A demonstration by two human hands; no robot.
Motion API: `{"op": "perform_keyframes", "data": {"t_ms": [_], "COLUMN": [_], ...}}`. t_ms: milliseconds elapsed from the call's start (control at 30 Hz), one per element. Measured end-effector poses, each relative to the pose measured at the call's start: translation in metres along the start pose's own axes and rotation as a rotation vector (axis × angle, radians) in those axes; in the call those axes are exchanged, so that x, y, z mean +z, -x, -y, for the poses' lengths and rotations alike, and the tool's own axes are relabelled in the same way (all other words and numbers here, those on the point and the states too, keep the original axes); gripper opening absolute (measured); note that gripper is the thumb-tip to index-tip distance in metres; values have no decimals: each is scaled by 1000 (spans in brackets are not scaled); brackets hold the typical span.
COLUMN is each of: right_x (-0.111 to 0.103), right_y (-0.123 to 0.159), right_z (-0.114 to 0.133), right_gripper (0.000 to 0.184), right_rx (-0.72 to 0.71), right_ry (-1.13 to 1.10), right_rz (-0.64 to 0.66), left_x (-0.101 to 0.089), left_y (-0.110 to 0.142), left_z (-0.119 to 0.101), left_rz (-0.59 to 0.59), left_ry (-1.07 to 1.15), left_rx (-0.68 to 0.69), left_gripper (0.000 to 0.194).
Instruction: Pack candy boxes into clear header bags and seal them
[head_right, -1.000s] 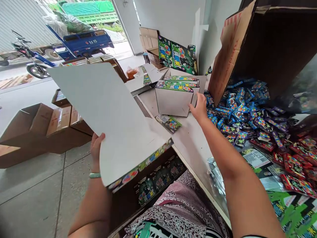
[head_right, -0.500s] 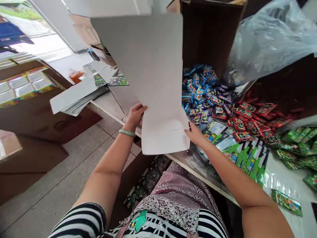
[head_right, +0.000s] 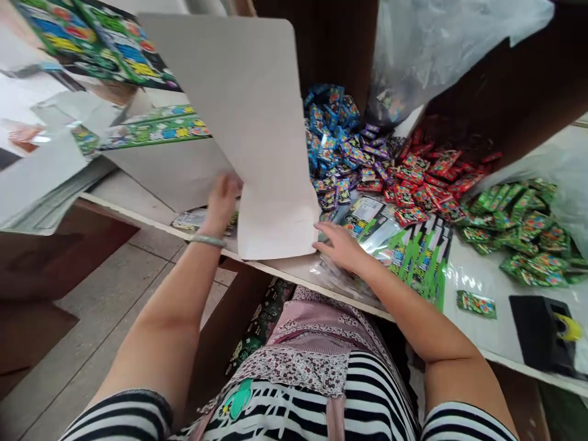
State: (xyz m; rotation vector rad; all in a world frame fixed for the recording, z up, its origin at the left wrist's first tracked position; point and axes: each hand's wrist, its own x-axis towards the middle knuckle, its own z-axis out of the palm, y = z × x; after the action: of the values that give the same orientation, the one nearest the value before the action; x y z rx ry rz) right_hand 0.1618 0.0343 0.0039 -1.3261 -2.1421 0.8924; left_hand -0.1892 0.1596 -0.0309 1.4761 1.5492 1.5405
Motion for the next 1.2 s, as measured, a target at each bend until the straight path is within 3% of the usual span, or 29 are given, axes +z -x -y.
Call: {"op": "perform_keyframes", "data": {"t_ms": [67,133,167,200,233,333,400,467,533,667,833,1067,1200], "right_x": [-29,-58,-71,-82,-90,-98,-93,-87,-83,-86,-90,-78,-80], "right_y": [23,31,29,22,11,-27,-44,-46,-38,-23,-33,-26,-30], "right_z": [-16,-37,-48,-58,-67,-79,-78,-74,-72,-72,-68,-62,-61], "right_gripper": [37,34,36,37,39,54,70,82,85,87,85,58,74], "right_rx": [49,167,227,280,319,430,486,508,483,428,432,300,318], "right_ry": [-22,45,120,221,335,598,683,732,753,772,763,744,737], "right_rz": [-33,-184,-257,-299,-273,-111,-36,15,51,129,243,224,195], "left_x": [-7,2,14,31,53,124,158,172,170,155,156,155,155], "left_y": [22,54,73,94,114,166,190,206,220,239,240,242,237], "left_z": [-9,-27,-38,-51,-65,-99,-112,-118,-120,-121,-121,-109,-105], "left_rz": [-128,-135,-43,132,360,783,891,921,931,953,949,914,906], "left_ry": [-67,-165,-214,-240,-245,-340,-549,-704,-749,-710,-671,-537,-485], "left_rx": [53,209,315,419,521,648,545,443,449,586,580,562,544], "left_gripper": [44,42,38,37,38,51,65,69,66,62,59,50,46]}}
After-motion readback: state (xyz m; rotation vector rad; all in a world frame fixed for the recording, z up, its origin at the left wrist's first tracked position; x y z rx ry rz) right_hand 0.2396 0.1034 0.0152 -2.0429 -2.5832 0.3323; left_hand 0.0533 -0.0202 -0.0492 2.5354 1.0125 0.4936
